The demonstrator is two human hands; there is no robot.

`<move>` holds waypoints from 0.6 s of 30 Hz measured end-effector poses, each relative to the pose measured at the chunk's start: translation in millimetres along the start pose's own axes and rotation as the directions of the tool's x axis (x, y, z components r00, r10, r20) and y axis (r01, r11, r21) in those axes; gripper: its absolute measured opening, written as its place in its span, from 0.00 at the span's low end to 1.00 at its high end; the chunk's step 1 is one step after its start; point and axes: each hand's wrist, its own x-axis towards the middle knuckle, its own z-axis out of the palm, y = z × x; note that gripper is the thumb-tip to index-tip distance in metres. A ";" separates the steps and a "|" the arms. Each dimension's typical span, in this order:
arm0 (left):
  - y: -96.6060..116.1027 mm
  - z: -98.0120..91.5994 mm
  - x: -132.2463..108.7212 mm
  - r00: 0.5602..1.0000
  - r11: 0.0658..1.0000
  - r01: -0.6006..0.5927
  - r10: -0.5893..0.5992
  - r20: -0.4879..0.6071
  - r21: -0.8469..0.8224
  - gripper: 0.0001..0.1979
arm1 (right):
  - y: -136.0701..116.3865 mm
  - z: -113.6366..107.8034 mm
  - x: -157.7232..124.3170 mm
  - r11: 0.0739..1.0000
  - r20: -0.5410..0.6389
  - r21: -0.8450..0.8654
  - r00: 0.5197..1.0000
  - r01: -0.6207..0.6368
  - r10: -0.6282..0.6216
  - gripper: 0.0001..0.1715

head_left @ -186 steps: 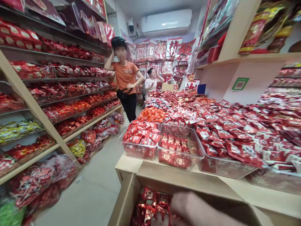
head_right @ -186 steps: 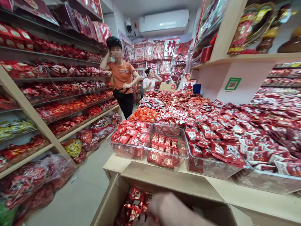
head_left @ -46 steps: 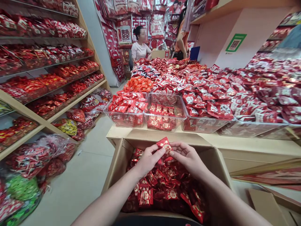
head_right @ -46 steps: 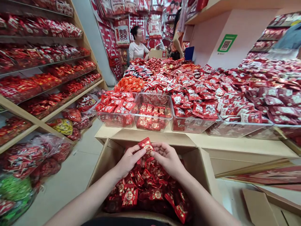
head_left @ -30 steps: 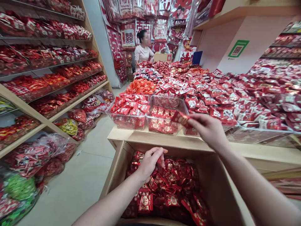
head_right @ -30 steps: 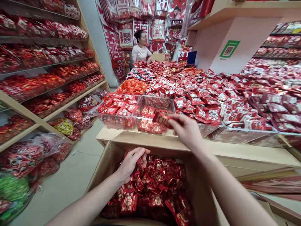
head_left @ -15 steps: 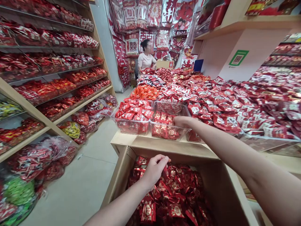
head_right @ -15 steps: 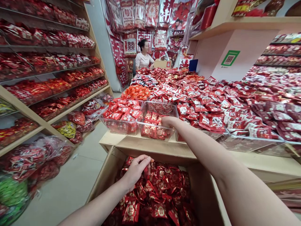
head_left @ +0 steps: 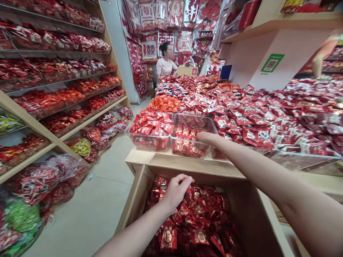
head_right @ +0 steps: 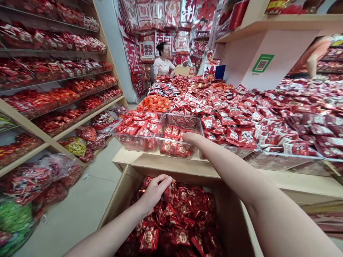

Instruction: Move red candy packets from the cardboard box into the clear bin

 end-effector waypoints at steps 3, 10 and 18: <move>1.5 0.4 -0.7 1.000 1.000 0.006 -0.006 0.001 -0.009 0.15 | -2.4 0.1 -0.6 0.998 0.094 -0.051 0.995 -0.021 0.026 0.04; 9.8 -1.9 -0.5 1.000 0.954 -0.004 -0.004 -0.027 -0.301 0.20 | -8.1 -16.7 -18.3 1.000 -0.209 -0.020 0.978 0.004 -0.009 0.08; 22.4 -4.5 -3.9 0.999 0.873 0.027 -0.011 0.035 -0.487 0.14 | -28.8 47.5 -131.9 0.637 -0.381 0.666 0.911 0.388 -0.157 0.15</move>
